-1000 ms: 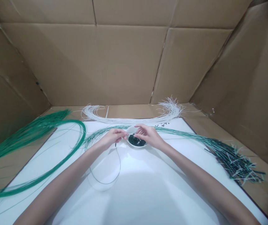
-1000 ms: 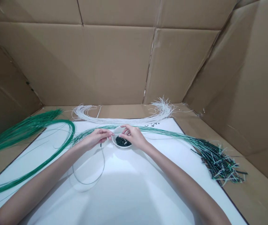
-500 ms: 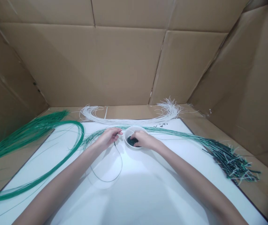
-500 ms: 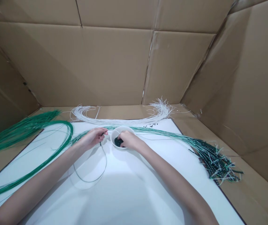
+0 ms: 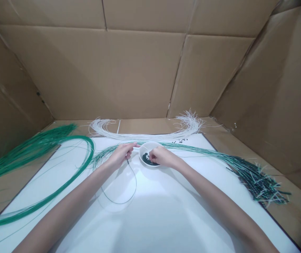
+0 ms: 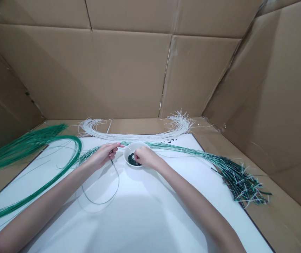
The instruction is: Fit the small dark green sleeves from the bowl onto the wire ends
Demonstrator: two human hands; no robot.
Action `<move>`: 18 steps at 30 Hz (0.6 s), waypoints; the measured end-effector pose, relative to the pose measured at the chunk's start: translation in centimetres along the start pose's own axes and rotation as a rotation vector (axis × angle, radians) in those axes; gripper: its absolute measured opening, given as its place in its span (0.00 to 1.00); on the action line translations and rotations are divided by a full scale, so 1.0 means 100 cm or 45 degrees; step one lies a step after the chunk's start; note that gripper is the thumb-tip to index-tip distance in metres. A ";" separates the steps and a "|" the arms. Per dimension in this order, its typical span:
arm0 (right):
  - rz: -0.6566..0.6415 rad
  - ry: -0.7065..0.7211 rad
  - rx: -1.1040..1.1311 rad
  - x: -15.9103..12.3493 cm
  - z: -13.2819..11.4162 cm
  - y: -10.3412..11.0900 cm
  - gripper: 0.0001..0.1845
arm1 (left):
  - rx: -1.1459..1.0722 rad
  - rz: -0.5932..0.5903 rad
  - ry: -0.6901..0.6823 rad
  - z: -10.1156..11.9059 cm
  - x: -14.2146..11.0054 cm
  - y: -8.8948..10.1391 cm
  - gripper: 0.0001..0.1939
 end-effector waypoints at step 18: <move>0.403 -0.162 0.835 -0.007 -0.002 0.016 0.07 | 0.567 0.073 -0.442 0.014 -0.011 -0.011 0.14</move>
Point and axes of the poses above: each hand's wrist, its own x-axis towards the middle knuckle, its own y-axis out of the back of the hand, z = x × y, the point moved 4 cm from there along x, towards the middle knuckle
